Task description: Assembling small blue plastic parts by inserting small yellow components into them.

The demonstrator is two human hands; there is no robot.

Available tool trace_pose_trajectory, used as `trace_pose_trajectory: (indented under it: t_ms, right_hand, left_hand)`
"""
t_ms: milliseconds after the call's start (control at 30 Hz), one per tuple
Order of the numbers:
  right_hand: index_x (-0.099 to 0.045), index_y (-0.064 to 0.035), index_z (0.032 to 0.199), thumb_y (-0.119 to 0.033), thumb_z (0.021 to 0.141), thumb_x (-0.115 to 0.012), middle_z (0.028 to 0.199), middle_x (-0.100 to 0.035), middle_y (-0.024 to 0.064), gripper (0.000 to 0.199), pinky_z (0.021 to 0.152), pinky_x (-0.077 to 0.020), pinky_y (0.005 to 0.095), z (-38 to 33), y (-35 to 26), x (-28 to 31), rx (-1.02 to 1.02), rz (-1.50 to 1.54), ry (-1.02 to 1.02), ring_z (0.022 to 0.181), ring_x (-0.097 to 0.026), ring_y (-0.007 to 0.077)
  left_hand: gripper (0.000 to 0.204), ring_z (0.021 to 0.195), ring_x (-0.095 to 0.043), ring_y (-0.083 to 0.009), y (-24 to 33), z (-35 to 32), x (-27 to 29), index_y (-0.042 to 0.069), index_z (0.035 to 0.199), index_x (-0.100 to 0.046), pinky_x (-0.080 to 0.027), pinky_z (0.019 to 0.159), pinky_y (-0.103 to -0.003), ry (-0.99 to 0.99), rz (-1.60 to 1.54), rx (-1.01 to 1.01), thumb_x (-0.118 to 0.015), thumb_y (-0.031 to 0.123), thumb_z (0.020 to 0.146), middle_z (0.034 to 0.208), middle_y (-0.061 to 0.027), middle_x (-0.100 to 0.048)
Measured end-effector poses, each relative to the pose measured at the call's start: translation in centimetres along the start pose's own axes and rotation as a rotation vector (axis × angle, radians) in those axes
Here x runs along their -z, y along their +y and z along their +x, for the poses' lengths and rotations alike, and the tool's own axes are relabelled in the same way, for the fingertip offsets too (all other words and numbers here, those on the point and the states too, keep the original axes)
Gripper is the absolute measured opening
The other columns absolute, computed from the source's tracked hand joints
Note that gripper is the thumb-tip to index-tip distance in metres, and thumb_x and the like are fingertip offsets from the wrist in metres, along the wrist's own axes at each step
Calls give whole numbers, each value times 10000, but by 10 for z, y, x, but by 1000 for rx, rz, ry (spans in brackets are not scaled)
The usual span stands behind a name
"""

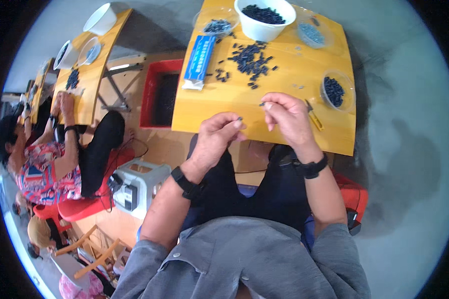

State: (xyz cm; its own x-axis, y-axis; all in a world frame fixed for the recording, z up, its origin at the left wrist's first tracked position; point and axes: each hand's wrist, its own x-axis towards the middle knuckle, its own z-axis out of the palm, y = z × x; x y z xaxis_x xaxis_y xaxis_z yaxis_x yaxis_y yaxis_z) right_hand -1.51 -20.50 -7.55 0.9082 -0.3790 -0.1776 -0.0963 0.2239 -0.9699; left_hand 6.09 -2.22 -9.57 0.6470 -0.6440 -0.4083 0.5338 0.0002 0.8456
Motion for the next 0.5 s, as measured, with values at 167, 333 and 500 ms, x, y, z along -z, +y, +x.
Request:
trace_pose_trajectory:
  t_ms: [167, 333, 500]
  right_hand:
    - [-631, 7, 972, -52, 904, -538, 671, -565, 4, 130, 488, -421, 185, -26, -38, -13, 181, -136, -71, 539, -506, 47]
    - [-621, 2, 996, -19, 896, -542, 733, -581, 21, 129, 519, -436, 188, -48, -54, -24, 379, -279, -91, 574, -517, 46]
    - [-611, 16, 969, 4, 881, -550, 808, -594, 28, 107, 530, -450, 196, -71, -57, -32, 372, -231, -75, 611, -533, 46]
  left_hand:
    - [102, 733, -638, -116, 25, -24, -23, 24, 991, -600, -515, 668, -237, -161, 13, -195, -566, 73, 908, 886, -45, -652]
    - [120, 744, -643, -125, 31, -46, -34, 22, 1012, -602, -513, 674, -234, -196, -18, -246, -580, 74, 905, 888, -63, -654]
    - [118, 730, -630, -99, 37, -64, -40, -31, 982, -607, -529, 677, -219, -197, -22, -308, -566, 50, 907, 875, -47, -634]
